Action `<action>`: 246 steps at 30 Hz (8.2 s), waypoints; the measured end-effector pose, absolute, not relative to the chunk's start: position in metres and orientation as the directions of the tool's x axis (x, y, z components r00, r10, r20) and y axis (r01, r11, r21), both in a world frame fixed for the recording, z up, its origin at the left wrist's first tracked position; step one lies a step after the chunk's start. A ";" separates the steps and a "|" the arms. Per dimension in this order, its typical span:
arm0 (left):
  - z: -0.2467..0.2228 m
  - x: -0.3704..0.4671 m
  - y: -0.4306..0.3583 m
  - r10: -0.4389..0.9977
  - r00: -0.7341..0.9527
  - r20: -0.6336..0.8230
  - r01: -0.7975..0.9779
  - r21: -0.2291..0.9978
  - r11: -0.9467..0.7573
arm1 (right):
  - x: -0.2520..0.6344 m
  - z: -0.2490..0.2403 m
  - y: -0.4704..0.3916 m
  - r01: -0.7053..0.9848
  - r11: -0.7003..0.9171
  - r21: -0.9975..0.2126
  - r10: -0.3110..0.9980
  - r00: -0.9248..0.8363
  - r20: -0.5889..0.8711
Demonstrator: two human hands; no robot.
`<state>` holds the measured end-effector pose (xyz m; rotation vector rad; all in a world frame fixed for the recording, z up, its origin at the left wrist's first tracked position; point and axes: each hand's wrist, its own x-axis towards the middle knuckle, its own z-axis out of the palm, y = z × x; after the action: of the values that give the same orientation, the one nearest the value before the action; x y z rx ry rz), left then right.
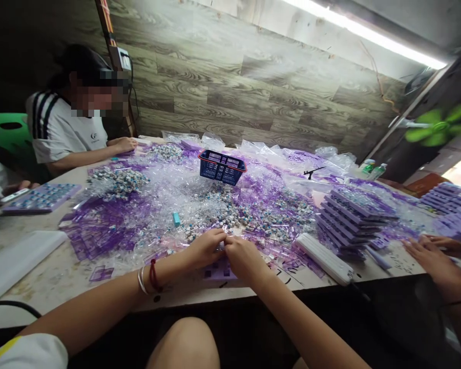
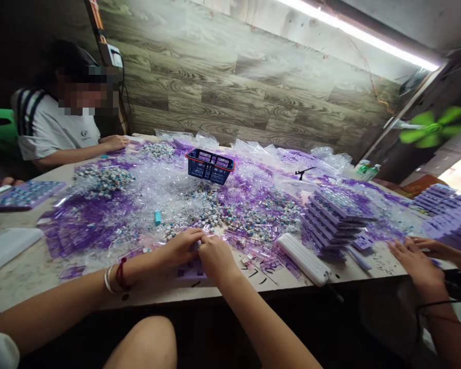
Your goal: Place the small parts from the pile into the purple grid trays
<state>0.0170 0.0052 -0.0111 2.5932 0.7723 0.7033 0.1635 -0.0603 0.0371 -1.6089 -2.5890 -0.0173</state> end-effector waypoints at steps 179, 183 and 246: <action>0.003 0.006 0.003 0.464 0.826 0.320 0.432 0.169 -0.886 | 0.230 0.015 -0.039 0.729 0.413 -0.546 0.910 -0.349 0.222; 0.001 0.005 0.004 0.448 0.836 0.318 0.412 0.177 -0.894 | 0.220 0.015 -0.040 0.703 0.514 -0.492 0.857 -0.388 0.341; -0.004 0.020 -0.003 0.353 0.833 0.426 0.302 0.186 -0.935 | 0.187 0.014 -0.053 0.869 0.417 -0.265 0.906 -0.373 0.202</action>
<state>0.0203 -0.0027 -0.0045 2.9008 0.5201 0.7069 0.1873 -0.0526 0.0144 -1.5347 -2.3630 0.1630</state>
